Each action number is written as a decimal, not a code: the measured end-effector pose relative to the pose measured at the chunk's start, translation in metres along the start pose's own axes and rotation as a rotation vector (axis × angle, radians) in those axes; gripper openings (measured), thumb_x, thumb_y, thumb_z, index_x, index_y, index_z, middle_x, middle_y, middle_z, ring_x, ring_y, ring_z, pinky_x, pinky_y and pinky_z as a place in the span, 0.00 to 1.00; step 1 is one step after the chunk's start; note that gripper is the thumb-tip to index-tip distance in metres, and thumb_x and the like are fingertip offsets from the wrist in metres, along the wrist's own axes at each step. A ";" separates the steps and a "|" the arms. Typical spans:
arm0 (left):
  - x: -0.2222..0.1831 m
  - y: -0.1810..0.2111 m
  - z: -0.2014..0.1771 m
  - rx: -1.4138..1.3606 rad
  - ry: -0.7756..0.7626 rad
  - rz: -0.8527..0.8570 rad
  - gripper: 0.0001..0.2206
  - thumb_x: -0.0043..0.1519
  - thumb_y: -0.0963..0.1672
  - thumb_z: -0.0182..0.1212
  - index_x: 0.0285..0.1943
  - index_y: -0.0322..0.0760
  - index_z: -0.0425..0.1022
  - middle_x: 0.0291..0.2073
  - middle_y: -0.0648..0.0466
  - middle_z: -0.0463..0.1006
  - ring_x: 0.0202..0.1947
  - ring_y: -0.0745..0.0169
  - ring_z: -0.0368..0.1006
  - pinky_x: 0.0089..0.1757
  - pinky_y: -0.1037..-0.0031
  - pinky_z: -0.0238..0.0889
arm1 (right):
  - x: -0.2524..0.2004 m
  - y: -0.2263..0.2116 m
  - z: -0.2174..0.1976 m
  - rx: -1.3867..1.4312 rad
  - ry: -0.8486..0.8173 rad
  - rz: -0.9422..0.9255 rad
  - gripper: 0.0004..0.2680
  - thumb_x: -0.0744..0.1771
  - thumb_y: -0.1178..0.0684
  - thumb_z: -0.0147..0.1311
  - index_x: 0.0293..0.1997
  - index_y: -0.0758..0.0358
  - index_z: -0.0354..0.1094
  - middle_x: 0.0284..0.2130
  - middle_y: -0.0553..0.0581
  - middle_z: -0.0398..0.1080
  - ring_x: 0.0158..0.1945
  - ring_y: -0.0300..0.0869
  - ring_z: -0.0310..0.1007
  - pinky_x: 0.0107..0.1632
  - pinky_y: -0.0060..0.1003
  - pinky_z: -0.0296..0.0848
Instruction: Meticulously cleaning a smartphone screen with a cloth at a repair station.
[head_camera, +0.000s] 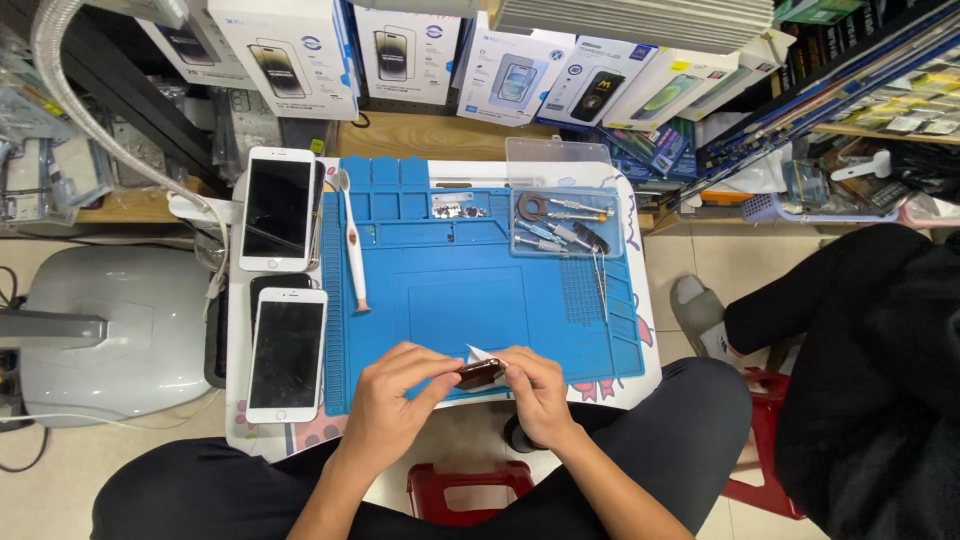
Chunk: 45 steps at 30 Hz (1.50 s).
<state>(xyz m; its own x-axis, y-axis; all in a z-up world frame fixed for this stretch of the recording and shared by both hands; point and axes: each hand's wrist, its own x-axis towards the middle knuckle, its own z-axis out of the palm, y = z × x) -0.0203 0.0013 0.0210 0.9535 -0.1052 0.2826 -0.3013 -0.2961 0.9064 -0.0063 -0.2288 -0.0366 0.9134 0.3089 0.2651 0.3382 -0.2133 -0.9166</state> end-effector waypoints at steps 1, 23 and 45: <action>-0.003 0.000 0.000 -0.005 -0.009 0.005 0.07 0.63 0.42 0.67 0.47 0.37 0.86 0.38 0.53 0.88 0.39 0.59 0.81 0.41 0.72 0.75 | -0.001 -0.002 -0.003 -0.005 0.010 0.002 0.19 0.75 0.42 0.39 0.52 0.65 0.78 0.43 0.57 0.82 0.45 0.46 0.80 0.49 0.38 0.76; 0.009 -0.050 0.045 -0.167 0.165 -0.404 0.14 0.63 0.45 0.66 0.52 0.33 0.87 0.46 0.50 0.89 0.47 0.65 0.84 0.48 0.76 0.77 | 0.050 0.003 -0.037 -0.233 0.187 -0.141 0.05 0.68 0.61 0.59 0.45 0.58 0.79 0.40 0.54 0.81 0.45 0.45 0.81 0.49 0.38 0.72; -0.021 -0.059 0.048 0.234 0.168 0.223 0.12 0.60 0.36 0.70 0.52 0.27 0.83 0.47 0.42 0.86 0.43 0.56 0.86 0.44 0.72 0.81 | 0.022 0.001 -0.017 -0.360 -0.002 -0.317 0.14 0.74 0.62 0.49 0.71 0.62 0.63 0.67 0.63 0.69 0.72 0.57 0.69 0.75 0.56 0.65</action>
<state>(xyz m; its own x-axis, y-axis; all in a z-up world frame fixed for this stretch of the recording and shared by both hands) -0.0237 -0.0242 -0.0531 0.8466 -0.0399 0.5307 -0.4781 -0.4951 0.7254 0.0175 -0.2377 -0.0264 0.7522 0.4120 0.5143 0.6574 -0.4154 -0.6287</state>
